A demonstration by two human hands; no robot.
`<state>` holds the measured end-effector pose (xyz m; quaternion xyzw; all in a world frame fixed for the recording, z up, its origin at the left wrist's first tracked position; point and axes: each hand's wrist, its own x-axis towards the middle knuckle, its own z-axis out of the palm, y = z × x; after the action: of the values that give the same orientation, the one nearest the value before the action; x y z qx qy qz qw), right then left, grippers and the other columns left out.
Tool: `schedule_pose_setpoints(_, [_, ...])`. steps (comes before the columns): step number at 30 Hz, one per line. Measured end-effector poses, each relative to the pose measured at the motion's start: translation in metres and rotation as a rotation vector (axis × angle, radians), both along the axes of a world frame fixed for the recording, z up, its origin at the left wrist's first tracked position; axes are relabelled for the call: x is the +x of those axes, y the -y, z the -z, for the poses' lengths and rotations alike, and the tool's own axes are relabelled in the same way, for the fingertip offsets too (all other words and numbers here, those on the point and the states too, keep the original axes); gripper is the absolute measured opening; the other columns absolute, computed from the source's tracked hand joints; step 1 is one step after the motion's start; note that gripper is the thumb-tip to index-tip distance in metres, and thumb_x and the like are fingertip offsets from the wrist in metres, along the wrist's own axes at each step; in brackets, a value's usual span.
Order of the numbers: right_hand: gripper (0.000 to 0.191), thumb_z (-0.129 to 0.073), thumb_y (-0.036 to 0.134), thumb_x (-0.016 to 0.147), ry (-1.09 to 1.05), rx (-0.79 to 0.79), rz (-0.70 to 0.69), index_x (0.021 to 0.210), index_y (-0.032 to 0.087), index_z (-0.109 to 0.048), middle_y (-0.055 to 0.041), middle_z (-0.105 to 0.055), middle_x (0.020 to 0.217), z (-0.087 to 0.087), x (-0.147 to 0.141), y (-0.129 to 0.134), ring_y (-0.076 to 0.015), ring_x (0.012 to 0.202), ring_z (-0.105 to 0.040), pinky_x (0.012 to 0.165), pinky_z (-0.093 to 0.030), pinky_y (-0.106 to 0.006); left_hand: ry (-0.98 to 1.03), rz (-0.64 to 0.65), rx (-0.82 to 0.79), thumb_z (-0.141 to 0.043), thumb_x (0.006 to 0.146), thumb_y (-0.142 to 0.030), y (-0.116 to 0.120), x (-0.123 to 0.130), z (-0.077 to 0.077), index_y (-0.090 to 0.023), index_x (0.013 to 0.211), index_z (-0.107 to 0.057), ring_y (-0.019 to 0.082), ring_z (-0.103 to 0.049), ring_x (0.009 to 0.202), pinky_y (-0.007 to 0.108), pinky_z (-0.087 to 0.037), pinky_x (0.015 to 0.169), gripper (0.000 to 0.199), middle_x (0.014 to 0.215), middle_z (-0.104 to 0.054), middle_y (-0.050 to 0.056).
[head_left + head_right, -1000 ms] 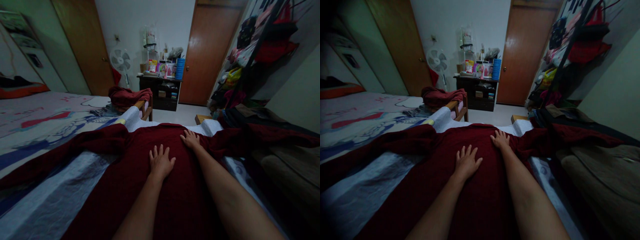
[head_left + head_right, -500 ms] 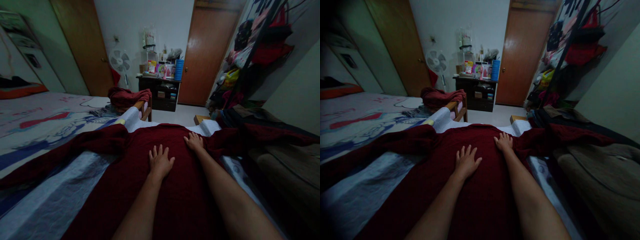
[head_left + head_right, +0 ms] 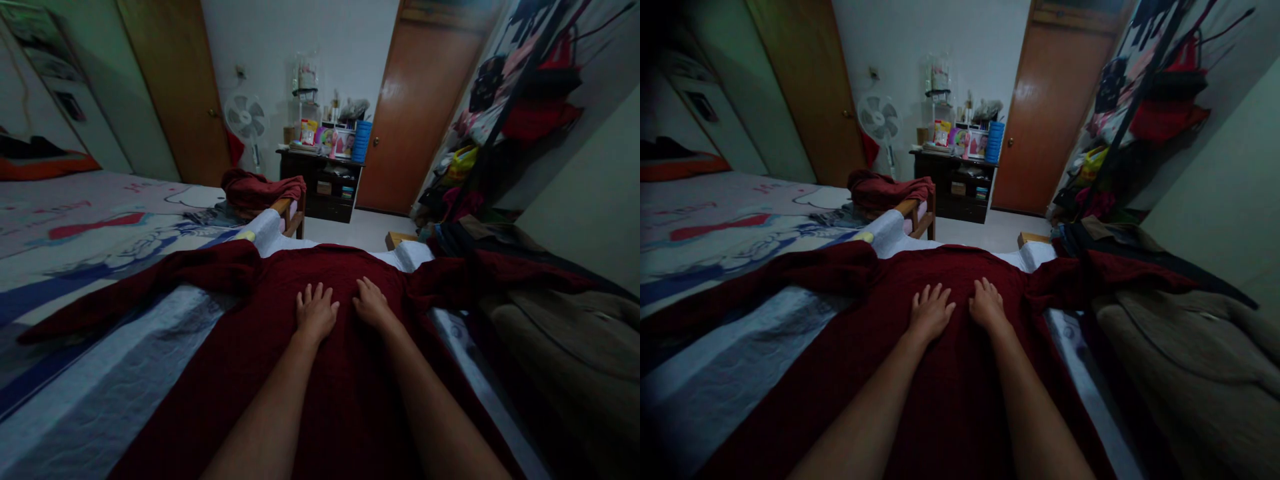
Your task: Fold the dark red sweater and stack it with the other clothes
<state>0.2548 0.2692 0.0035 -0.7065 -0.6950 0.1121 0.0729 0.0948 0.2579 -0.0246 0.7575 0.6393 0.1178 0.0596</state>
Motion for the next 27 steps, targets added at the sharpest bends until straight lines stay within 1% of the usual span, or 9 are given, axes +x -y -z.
schedule_pose_setpoints(3, [0.057,-0.042,0.038,0.092,0.010,0.034,0.008,0.145,0.015,-0.038,-0.0141,-0.030,0.154,0.010,-0.006,0.023,-0.0274,0.142,-0.026,0.112,-0.023,-0.044,-0.004,0.002,0.005,-0.035,0.094,-0.047,0.000,-0.002,0.000,-0.027,0.140,-0.046,0.033,-0.027,0.141,0.055,-0.022,0.113,0.051,0.153,-0.037,0.004])
schedule_pose_setpoints(6, [0.054,-0.038,0.043,0.095,0.039,0.103,0.036,0.143,0.018,-0.041,-0.0113,-0.030,0.155,0.023,-0.010,0.034,-0.0263,0.143,-0.023,0.113,-0.018,-0.044,-0.013,-0.012,0.011,-0.035,0.094,-0.046,0.000,-0.003,0.001,-0.026,0.141,-0.044,0.032,-0.027,0.141,0.053,-0.022,0.114,0.052,0.153,-0.036,0.006])
schedule_pose_setpoints(8, [0.054,-0.038,0.043,0.095,0.048,0.137,0.040,0.143,0.019,-0.041,-0.0103,-0.030,0.155,0.029,-0.012,0.037,-0.0257,0.143,-0.022,0.114,-0.016,-0.044,-0.024,-0.051,0.008,-0.035,0.093,-0.049,-0.002,-0.004,0.002,-0.025,0.141,-0.043,0.033,-0.026,0.142,0.054,-0.022,0.113,0.054,0.153,-0.035,0.009])
schedule_pose_setpoints(11, [0.055,-0.038,0.043,0.095,0.039,0.154,0.047,0.143,0.019,-0.042,-0.0105,-0.030,0.155,0.033,-0.013,0.037,-0.0263,0.143,-0.023,0.114,-0.015,-0.044,-0.043,-0.117,0.005,-0.033,0.092,-0.056,-0.003,-0.004,0.003,-0.025,0.142,-0.043,0.036,-0.026,0.141,0.055,-0.022,0.112,0.059,0.153,-0.034,0.011])
schedule_pose_setpoints(14, [0.056,-0.039,0.043,0.094,0.024,0.160,0.054,0.143,0.018,-0.042,-0.0107,-0.031,0.155,0.034,-0.013,0.036,-0.0271,0.143,-0.023,0.114,-0.014,-0.045,-0.070,-0.144,0.021,-0.029,0.092,-0.059,-0.004,-0.001,0.006,-0.026,0.143,-0.041,0.037,-0.025,0.142,0.054,-0.021,0.112,0.062,0.154,-0.033,0.011])
schedule_pose_setpoints(17, [0.056,-0.041,0.042,0.093,0.019,0.163,0.064,0.144,0.018,-0.042,-0.0105,-0.030,0.155,0.035,-0.014,0.035,-0.0273,0.143,-0.023,0.114,-0.013,-0.045,-0.093,-0.165,0.003,-0.028,0.091,-0.060,-0.008,0.003,0.008,-0.026,0.145,-0.038,0.037,-0.023,0.142,0.055,-0.021,0.112,0.064,0.155,-0.032,0.011])
schedule_pose_setpoints(21, [0.057,-0.040,0.043,0.093,0.018,0.145,0.069,0.145,0.018,-0.040,-0.0103,-0.029,0.155,0.035,-0.014,0.035,-0.0273,0.143,-0.021,0.114,-0.013,-0.045,-0.111,-0.143,-0.009,-0.026,0.090,-0.065,-0.026,0.000,0.008,-0.025,0.147,-0.035,0.036,-0.024,0.142,0.053,-0.021,0.113,0.070,0.154,-0.032,0.011])
schedule_pose_setpoints(24, [0.057,-0.039,0.043,0.093,0.019,0.142,0.065,0.145,0.018,-0.040,-0.0105,-0.029,0.155,0.034,-0.014,0.035,-0.0269,0.143,-0.021,0.114,-0.012,-0.045,-0.136,-0.100,-0.010,-0.025,0.091,-0.064,-0.050,-0.012,0.005,-0.024,0.146,-0.037,0.034,-0.025,0.142,0.050,-0.023,0.113,0.069,0.154,-0.032,0.011])
schedule_pose_setpoints(27, [0.057,-0.040,0.043,0.093,0.009,0.144,0.070,0.144,0.018,-0.041,-0.0104,-0.029,0.155,0.032,-0.014,0.036,-0.0274,0.143,-0.022,0.115,-0.013,-0.045,-0.158,-0.089,-0.055,-0.024,0.091,-0.063,-0.077,-0.027,0.000,-0.025,0.146,-0.036,0.033,-0.025,0.142,0.051,-0.022,0.112,0.068,0.155,-0.030,0.011])
